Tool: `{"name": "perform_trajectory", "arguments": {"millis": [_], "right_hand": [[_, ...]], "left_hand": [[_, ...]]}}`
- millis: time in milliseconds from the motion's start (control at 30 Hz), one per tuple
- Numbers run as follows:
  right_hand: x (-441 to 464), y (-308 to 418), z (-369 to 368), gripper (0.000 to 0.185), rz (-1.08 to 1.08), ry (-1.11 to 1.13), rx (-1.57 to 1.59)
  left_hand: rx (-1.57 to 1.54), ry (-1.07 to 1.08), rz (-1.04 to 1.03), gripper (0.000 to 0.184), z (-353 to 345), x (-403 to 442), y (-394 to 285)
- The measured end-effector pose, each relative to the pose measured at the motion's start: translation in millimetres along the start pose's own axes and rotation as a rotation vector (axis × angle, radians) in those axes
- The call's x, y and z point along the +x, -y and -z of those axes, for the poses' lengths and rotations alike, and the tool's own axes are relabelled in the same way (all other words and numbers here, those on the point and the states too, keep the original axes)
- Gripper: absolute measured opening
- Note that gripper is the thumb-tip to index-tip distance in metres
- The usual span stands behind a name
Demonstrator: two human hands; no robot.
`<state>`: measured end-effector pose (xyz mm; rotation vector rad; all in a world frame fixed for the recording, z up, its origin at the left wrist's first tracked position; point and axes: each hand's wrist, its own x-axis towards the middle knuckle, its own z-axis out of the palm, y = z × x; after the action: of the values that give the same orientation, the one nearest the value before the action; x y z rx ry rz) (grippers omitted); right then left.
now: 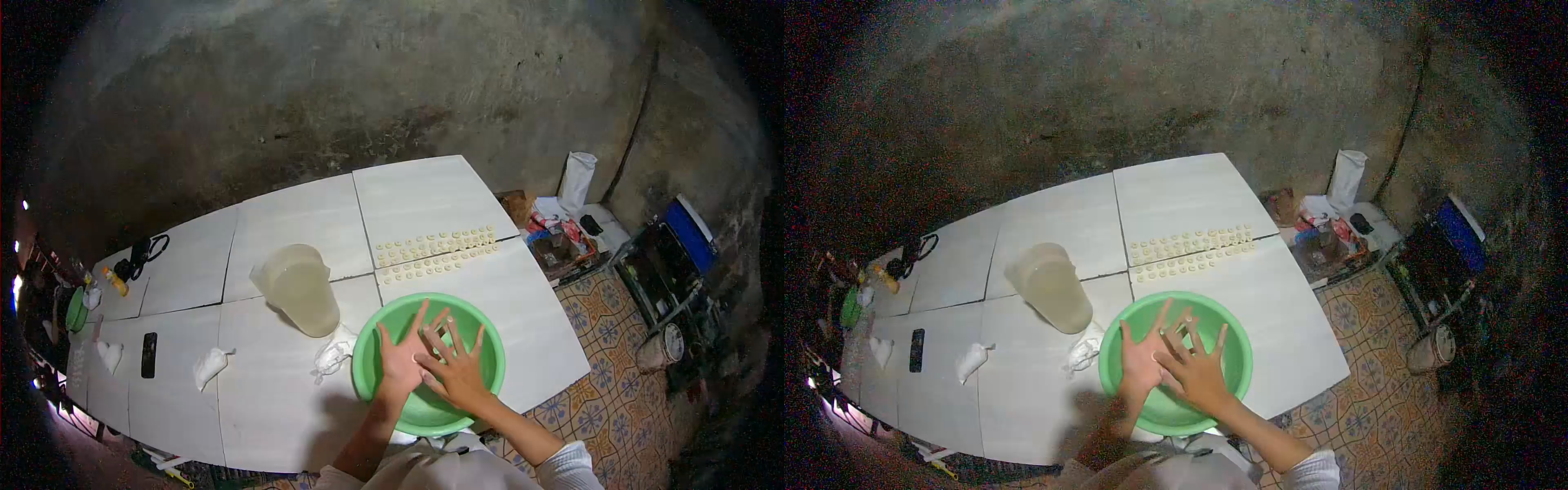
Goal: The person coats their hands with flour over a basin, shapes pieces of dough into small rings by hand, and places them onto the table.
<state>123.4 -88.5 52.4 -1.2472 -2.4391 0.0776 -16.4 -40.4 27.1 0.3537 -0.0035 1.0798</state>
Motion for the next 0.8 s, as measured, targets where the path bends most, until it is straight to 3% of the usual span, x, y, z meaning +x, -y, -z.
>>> {"name": "perform_trajectory", "arguments": {"millis": [133, 200, 333, 500, 633, 800], "right_hand": [[4, 1, -5, 0.03, 0.007, -0.068, 0.093], [1, -7, -4, 0.03, 0.04, -0.037, 0.331], [5, -19, 12, 0.032, 0.097, -0.033, -0.055], [0, -18, 3, 0.041, 0.134, -0.101, 0.212], [-3, -24, 6, 0.044, 0.134, -0.028, -0.03], [-5, -25, -3, 0.038, 0.118, -0.129, 0.108]], "left_hand": [[0.005, -0.049, 0.008, 0.105, -9, 3, -4], [-0.013, 0.012, 0.005, 0.106, -20, 0, -11], [-0.054, -0.002, 0.039, 0.104, -8, 6, 1], [-0.023, -0.007, 0.031, 0.108, -22, 1, -2], [0.062, -0.069, 0.018, 0.109, -7, -2, 9], [0.01, -0.079, 0.028, 0.108, -19, 1, 5]]}}
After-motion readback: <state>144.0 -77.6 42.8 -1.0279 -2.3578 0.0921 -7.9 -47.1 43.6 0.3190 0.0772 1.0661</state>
